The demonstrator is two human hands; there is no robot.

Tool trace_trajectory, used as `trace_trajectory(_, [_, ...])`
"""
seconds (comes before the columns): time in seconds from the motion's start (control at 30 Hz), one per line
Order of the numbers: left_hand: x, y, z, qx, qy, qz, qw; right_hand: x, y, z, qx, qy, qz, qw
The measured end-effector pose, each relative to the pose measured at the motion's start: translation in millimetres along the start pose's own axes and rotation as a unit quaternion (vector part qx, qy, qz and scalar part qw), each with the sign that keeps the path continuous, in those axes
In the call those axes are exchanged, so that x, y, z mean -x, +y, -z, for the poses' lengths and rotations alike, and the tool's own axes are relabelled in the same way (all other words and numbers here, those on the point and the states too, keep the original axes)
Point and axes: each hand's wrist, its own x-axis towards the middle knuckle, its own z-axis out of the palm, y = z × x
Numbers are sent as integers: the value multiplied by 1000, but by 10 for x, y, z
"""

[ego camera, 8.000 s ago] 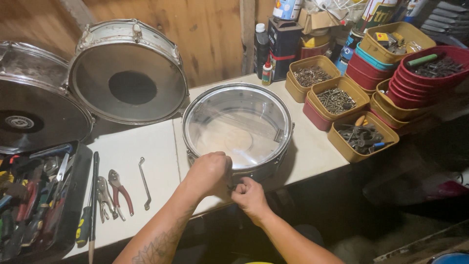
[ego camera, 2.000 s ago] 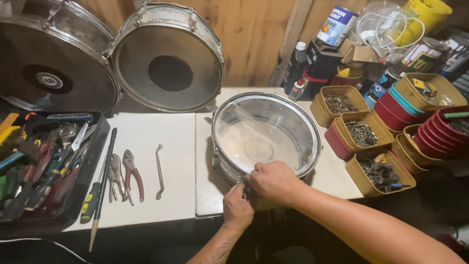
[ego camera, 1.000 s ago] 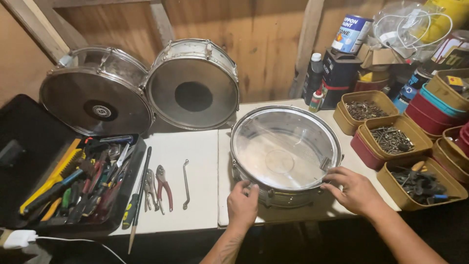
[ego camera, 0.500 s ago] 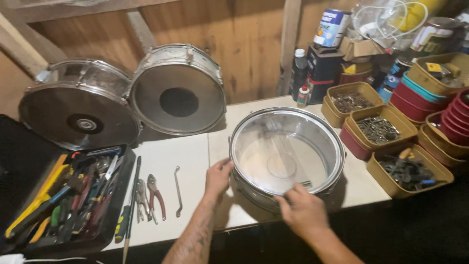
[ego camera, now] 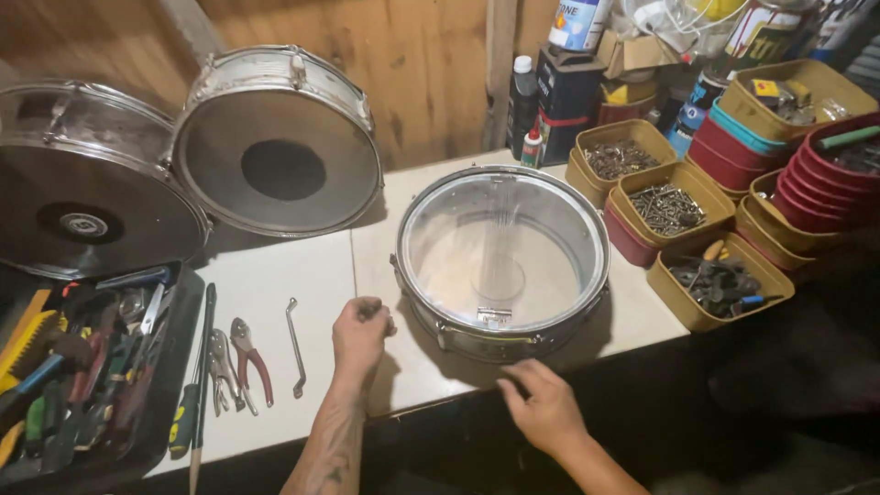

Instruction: The person works on a snare drum placed on a white workbench, using a drum key to tighten the tension rods. They also reach into nearby containers to select small metal parts, likely lugs or screws, and install them onto the drum shell.

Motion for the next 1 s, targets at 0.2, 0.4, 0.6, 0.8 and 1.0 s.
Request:
trace_trajectory(0.2, [305, 34, -7, -114, -75, -90, 986, -9, 54, 140, 1, 35, -39, 999])
trace_trajectory(0.4, [317, 93, -114, -215, -174, -332, 902, -135, 86, 262, 23, 104, -5, 994])
trace_trajectory(0.6, [187, 172, -198, -339, -217, -373, 836, -265, 240, 439, 62, 109, -105, 987])
trace_trajectory(0.8, [-30, 214, -222, -470, -221, -507, 688, -365, 262, 538, 23, 37, -165, 985])
trace_trajectory(1.0, [-100, 385, -279, -554, -289, -478, 617, -292, 312, 520, 5, 19, -241, 970])
